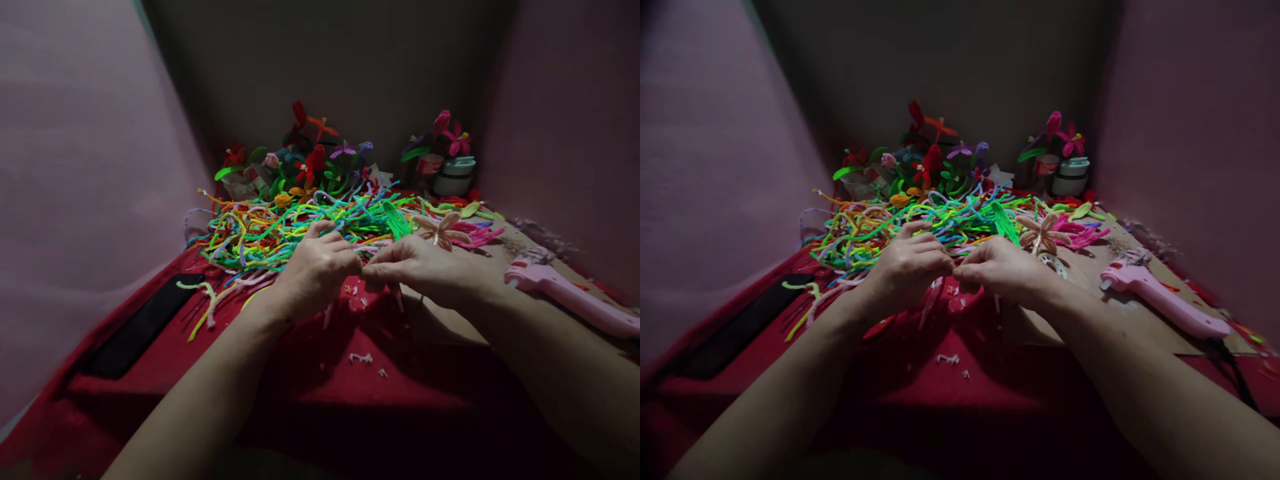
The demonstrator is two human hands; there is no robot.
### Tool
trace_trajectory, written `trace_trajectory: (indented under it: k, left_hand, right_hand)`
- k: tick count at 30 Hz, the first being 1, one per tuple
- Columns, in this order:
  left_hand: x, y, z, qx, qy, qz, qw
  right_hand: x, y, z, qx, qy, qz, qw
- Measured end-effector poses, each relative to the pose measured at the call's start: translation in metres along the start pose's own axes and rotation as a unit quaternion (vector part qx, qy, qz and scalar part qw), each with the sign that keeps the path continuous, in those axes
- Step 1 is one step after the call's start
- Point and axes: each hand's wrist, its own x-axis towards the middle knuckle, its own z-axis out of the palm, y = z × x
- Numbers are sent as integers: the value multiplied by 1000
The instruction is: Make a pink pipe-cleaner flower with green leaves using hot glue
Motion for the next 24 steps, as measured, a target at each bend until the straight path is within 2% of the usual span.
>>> trace_trajectory:
  k: [3, 5, 7, 9, 10, 11, 13, 14, 15, 16, 17, 22, 24]
  left_hand:
    - [0, 0, -1, 8, -8, 8, 1000]
    - [1, 2, -5, 5, 30, -9, 999]
    - [3, 5, -10, -9, 131, -87, 987]
    - [3, 7, -15, -66, 247, -225, 940]
    - [4, 8, -15, -127, 272, -295, 907]
    - [4, 8, -15, -209, 264, -354, 873]
    - [6, 8, -11, -401, 174, -417, 797]
    - [7, 9, -9, -484, 118, -420, 758]
    - [8, 10, -6, -542, 90, -413, 726]
    - [9, 11, -3, -571, 82, -410, 707]
    - [10, 12, -2, -582, 90, -408, 698]
    - [11, 20, 1, -587, 125, -396, 694]
    - [10, 21, 3, -618, 127, -382, 675]
  right_hand:
    - [-1, -3, 6, -17, 9, 4, 1000]
    - [-1, -2, 8, 3, 46, -6, 999]
    - [-1, -2, 10, 34, 101, -23, 994]
    - [-1, -2, 12, 66, 155, -38, 985]
    - [-2, -1, 13, 83, 174, -45, 980]
    - [-2, -1, 15, 97, 188, -54, 976]
    - [-2, 1, 20, 116, 202, -67, 970]
    - [-3, 2, 22, 122, 203, -70, 969]
    - [-3, 4, 24, 123, 199, -71, 970]
    - [-3, 5, 25, 117, 190, -71, 972]
    - [-3, 5, 27, 106, 177, -69, 976]
    - [-2, 5, 25, 66, 116, -70, 989]
    - [-1, 4, 24, 80, 105, -78, 988]
